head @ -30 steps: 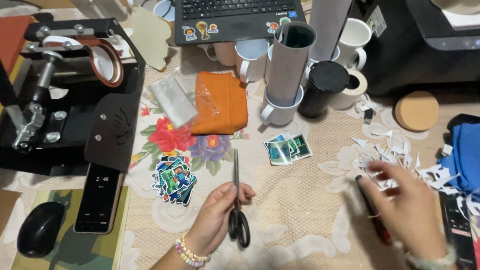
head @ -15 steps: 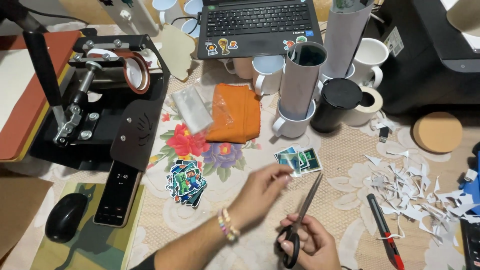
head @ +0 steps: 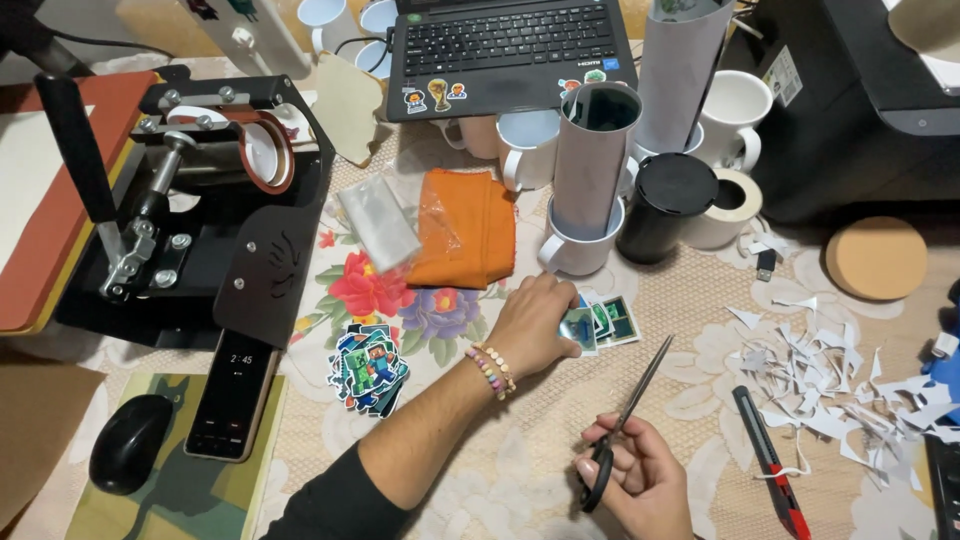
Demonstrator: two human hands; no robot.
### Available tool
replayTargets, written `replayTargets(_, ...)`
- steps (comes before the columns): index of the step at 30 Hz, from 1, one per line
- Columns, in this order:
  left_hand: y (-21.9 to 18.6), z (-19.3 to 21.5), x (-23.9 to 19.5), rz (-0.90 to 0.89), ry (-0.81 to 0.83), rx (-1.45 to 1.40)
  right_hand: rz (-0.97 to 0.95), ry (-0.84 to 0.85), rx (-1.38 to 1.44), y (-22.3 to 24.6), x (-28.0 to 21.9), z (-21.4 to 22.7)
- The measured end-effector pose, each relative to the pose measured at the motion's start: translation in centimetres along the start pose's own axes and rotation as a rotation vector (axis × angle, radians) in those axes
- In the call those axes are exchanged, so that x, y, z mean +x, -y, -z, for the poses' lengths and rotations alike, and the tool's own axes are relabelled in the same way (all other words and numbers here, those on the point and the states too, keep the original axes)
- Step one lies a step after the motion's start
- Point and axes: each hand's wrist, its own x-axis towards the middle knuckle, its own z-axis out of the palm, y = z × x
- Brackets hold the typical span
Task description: Cutting out printed sticker designs from a sheet using scissors at a workspace.
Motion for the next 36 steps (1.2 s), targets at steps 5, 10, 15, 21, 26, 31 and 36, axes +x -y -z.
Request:
replayTargets(5, -0.9, 1.9, -3.1, 0.036, -0.152, -0.202, -0.01, -0.125, -0.032, 2.3, -0.7, -1.7)
replayTargets(10, -1.3, 1.9, -7.9, 0.279, -0.11, -1.027, 0.042, -0.152, 0.008, 2.3, -0.8, -1.9)
replayTargets(15, -2.2, -0.2, -13.1, 0.489, -0.005, -1.531, 0.121, -0.044, 0.063, 0.4, -0.1, -0.8)
replayTargets(21, -2.9, -1.7, -14.1, 0.355, 0.001, -1.27, 0.033, -0.001, 0.091, 1.7, -1.0, -2.2)
replayTargets(26, -3.9, -1.1, -13.4, 0.158, -0.022, -1.216, -0.037, 0.004, 0.0, 1.9, -1.4, -2.2)
replayTargets(31, -4.3, 0.5, -12.0, 0.401, -0.089, -1.372, -0.068, 0.012, -0.08, 3.0, -1.3, -2.5)
replayTargets(36, -3.1, 3.1, -11.9, 0.366, -0.246, -1.31, -0.141, -0.019, -0.059, 3.7, -0.9, -2.4)
